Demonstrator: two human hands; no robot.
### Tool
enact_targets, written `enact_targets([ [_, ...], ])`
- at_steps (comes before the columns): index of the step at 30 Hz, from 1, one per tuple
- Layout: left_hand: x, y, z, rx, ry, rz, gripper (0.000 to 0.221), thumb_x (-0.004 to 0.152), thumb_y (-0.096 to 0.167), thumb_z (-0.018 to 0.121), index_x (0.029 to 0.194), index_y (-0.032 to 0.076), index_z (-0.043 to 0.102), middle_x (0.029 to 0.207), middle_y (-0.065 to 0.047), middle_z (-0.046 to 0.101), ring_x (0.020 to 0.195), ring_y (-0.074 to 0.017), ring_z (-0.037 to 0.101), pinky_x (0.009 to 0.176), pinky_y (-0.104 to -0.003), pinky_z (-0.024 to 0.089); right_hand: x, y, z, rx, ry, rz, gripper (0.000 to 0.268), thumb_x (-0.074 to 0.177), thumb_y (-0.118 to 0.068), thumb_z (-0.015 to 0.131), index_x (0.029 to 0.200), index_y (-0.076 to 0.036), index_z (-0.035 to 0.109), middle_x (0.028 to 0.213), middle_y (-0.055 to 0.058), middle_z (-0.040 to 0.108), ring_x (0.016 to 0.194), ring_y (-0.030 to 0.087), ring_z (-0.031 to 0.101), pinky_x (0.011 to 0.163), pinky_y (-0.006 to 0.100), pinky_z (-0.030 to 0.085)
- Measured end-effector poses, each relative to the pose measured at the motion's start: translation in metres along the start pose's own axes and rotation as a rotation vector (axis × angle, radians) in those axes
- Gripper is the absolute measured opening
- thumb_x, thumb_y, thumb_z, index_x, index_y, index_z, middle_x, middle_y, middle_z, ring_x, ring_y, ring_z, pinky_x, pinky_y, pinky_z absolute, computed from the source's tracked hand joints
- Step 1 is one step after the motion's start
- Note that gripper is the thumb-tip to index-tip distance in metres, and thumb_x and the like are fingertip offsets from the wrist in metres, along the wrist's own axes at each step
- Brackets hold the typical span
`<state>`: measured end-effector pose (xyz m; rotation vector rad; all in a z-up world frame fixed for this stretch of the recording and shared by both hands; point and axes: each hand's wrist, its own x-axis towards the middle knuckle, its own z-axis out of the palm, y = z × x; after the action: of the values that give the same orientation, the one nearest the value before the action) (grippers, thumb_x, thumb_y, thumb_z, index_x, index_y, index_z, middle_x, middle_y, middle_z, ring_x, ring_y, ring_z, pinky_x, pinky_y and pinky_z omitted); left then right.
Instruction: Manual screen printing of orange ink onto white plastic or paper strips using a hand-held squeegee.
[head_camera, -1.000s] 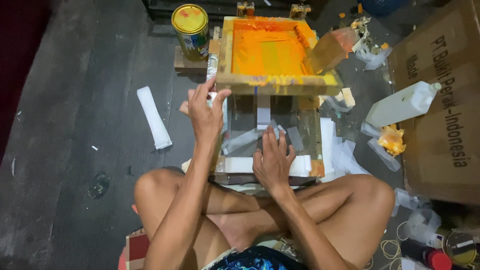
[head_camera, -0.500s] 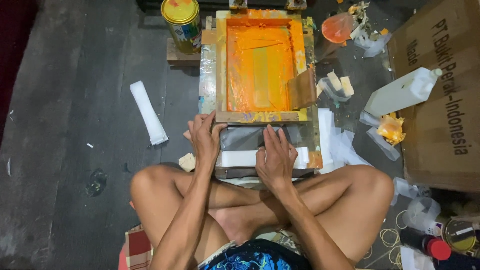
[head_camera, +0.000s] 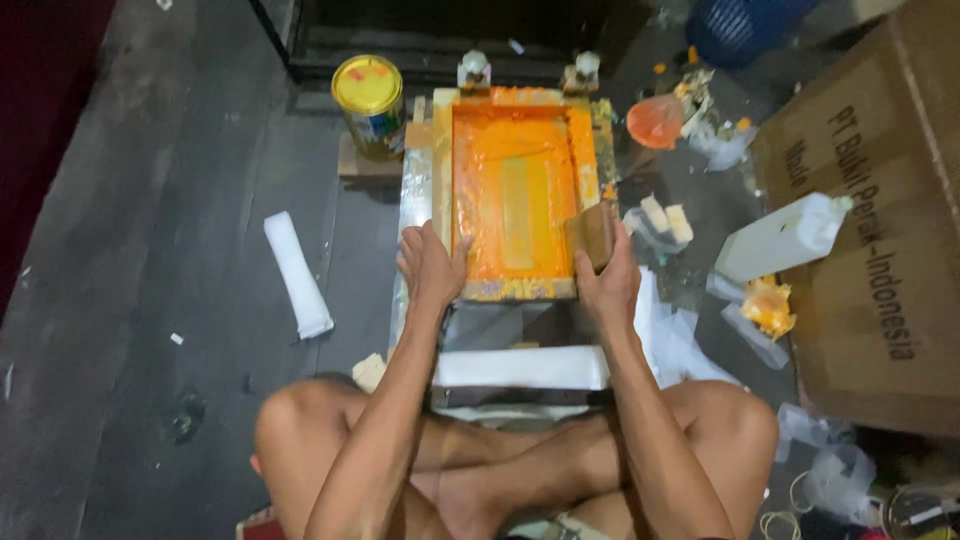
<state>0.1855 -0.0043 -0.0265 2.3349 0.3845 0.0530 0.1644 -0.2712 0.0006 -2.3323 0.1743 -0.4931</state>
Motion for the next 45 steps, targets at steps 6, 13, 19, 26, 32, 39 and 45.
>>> enact_targets([
  [6,0.011,0.033,-0.019,0.106,-0.019,-0.043,0.059,0.1,0.043,0.052,0.144,0.004,0.047,0.126,-0.016,0.048,0.123,-0.0371,0.047,0.102,-0.049,0.036,0.04,-0.075,-0.013,0.123,-0.229,-0.039,0.039,0.094,-0.019,0.073,0.133,-0.02,0.071,0.115,0.01,0.074,0.113,0.038,0.068,0.103,0.048,0.051],
  [13,0.01,0.035,-0.023,0.097,-0.022,-0.048,0.059,0.096,0.043,0.053,0.141,0.005,0.048,0.125,-0.015,0.048,0.123,-0.0367,0.048,0.103,-0.048,0.036,0.128,-0.066,0.072,0.004,-0.311,-0.341,0.027,0.089,-0.019,0.074,0.108,-0.038,0.075,0.1,-0.013,0.074,0.105,0.018,0.069,0.096,0.036,0.053],
  [19,0.007,0.037,-0.023,0.077,0.041,-0.001,0.054,0.095,0.04,0.052,0.134,0.003,0.051,0.115,-0.014,0.048,0.114,-0.0376,0.05,0.096,-0.048,0.038,0.118,-0.098,0.038,0.105,-0.49,-0.33,0.029,0.086,-0.001,0.068,0.108,-0.018,0.077,0.098,0.01,0.076,0.101,0.037,0.07,0.092,0.046,0.053],
  [26,0.006,0.029,-0.011,0.12,0.118,0.066,0.047,0.097,0.038,0.053,0.128,0.002,0.053,0.111,-0.016,0.049,0.109,-0.0394,0.051,0.092,-0.05,0.04,0.057,-0.092,-0.009,0.077,-0.705,-0.344,0.028,0.087,0.001,0.068,0.11,-0.013,0.077,0.098,0.015,0.076,0.101,0.043,0.069,0.09,0.051,0.055],
  [32,0.005,0.031,-0.017,0.147,0.115,0.065,0.047,0.098,0.037,0.054,0.131,0.005,0.051,0.112,-0.014,0.048,0.11,-0.036,0.052,0.091,-0.047,0.04,0.031,-0.096,-0.042,0.14,-0.857,-0.302,0.034,0.088,0.004,0.064,0.116,-0.012,0.077,0.1,0.015,0.078,0.099,0.042,0.071,0.086,0.049,0.058],
  [39,0.007,0.037,-0.022,0.124,0.052,0.002,0.047,0.103,0.041,0.044,0.135,0.006,0.051,0.115,-0.011,0.048,0.109,-0.0318,0.052,0.092,-0.043,0.039,0.045,-0.088,-0.047,0.18,-0.982,-0.325,0.034,0.09,0.007,0.062,0.117,-0.008,0.076,0.098,0.021,0.078,0.098,0.048,0.071,0.086,0.057,0.059],
  [45,0.007,0.037,-0.022,0.126,0.033,-0.001,0.051,0.104,0.045,0.039,0.133,0.004,0.051,0.118,-0.015,0.049,0.114,-0.0369,0.052,0.097,-0.048,0.038,0.109,-0.1,-0.003,0.127,-0.772,-0.266,0.036,0.089,0.005,0.064,0.115,-0.015,0.078,0.098,0.01,0.078,0.103,0.039,0.071,0.092,0.051,0.057],
])
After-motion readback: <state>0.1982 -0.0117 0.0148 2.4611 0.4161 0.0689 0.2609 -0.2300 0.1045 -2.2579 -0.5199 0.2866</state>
